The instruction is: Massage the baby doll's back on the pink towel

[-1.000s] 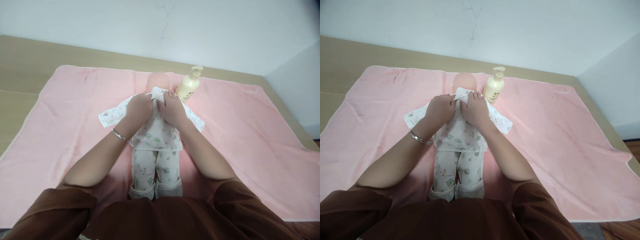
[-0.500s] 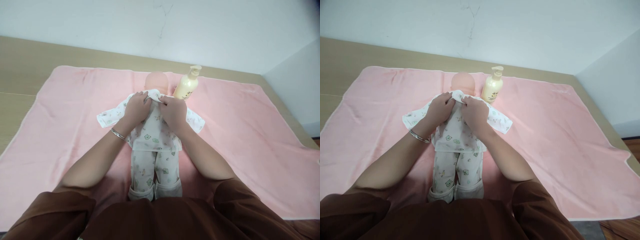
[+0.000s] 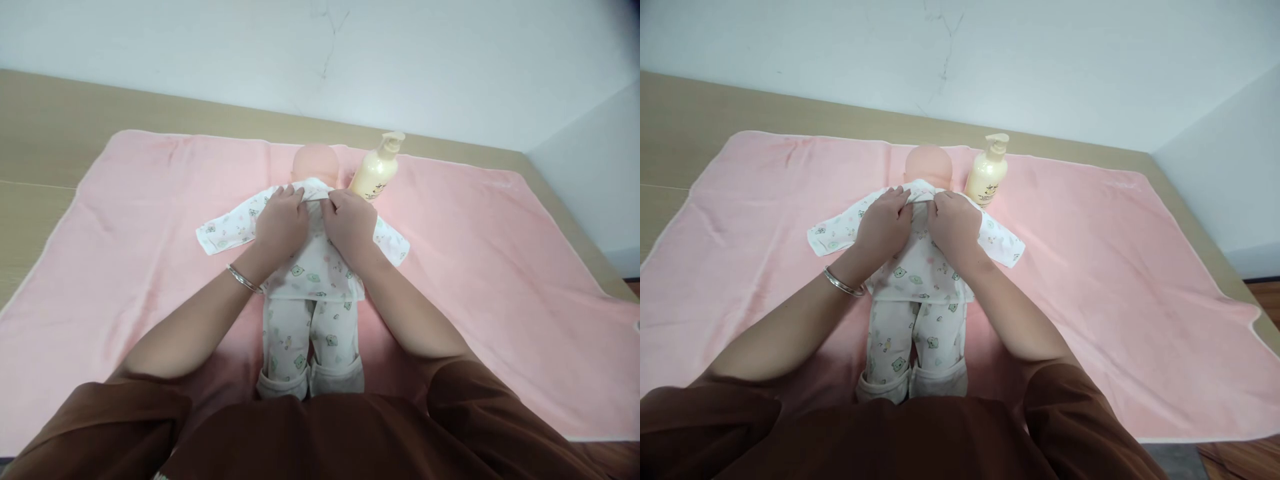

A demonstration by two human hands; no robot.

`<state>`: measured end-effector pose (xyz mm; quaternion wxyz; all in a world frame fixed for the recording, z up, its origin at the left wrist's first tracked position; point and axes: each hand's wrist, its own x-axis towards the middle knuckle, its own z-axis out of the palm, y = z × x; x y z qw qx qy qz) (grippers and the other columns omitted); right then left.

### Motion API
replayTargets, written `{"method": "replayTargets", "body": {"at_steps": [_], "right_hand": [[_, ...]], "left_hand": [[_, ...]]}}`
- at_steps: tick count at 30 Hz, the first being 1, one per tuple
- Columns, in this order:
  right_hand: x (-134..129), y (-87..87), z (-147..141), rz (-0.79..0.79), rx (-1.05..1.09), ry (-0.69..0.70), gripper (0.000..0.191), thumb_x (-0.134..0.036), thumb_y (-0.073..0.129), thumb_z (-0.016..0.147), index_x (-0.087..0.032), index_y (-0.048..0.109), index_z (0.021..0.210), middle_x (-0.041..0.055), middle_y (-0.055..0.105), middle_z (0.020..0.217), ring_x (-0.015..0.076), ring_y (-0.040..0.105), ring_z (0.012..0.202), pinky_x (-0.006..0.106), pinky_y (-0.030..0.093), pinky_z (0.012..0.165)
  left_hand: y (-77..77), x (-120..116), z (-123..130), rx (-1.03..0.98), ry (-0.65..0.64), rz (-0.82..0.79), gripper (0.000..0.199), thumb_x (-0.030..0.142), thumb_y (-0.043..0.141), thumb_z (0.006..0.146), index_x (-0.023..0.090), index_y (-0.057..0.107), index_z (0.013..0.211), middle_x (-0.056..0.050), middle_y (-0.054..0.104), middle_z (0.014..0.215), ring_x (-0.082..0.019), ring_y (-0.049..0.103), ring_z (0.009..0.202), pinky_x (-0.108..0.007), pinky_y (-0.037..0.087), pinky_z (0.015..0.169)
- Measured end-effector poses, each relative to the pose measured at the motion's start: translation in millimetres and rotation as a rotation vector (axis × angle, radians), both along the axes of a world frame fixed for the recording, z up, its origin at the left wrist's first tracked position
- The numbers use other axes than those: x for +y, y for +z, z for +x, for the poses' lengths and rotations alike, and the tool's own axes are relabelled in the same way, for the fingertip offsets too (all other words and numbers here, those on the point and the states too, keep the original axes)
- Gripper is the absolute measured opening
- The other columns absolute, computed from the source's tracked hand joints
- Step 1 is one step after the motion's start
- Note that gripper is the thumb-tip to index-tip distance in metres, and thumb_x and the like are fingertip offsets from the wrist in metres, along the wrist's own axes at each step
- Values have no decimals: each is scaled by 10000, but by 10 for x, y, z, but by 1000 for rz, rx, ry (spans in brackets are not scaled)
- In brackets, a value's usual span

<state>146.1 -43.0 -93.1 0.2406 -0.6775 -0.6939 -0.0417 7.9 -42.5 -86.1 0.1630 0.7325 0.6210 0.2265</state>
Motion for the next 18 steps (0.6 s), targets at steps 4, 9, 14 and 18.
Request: {"method": "replayTargets", "body": {"at_steps": [4, 9, 14, 18], "right_hand": [[-111, 52, -67, -80, 1, 43, 327, -226, 441, 1040, -179, 757, 972, 67, 769, 1202, 245, 703, 1113, 314, 494, 750], [-117, 144, -82, -210, 46, 63, 434, -241, 381, 1078, -145, 628, 1421, 58, 582, 1524, 268, 522, 1455, 409, 507, 1134], [29, 130, 10, -301, 60, 89, 507, -226, 262, 1095, -123, 556, 1496, 57, 492, 1600, 295, 430, 1523, 499, 363, 1274], [-15, 131, -8, -298, -3, 99, 524, -274, 249, 1110, -101, 508, 1531, 92, 467, 1614, 334, 409, 1530, 550, 326, 1280]], "left_hand": [[-77, 203, -98, -92, 11, -24, 506, 220, 351, 1010, 137, 604, 1440, -102, 554, 1556, -250, 475, 1502, -463, 350, 1309], [-33, 155, -89, 50, -57, 1, 525, 198, 309, 1019, 74, 568, 1459, -159, 539, 1558, -258, 465, 1508, -445, 352, 1309], [85, -180, 95, 165, -32, 0, 546, 286, 341, 1053, 63, 477, 1533, -203, 432, 1628, -343, 356, 1568, -507, 322, 1315], [54, -133, 79, 107, -70, 20, 539, 279, 264, 1070, 33, 539, 1463, -216, 482, 1588, -312, 390, 1551, -487, 306, 1322]]}}
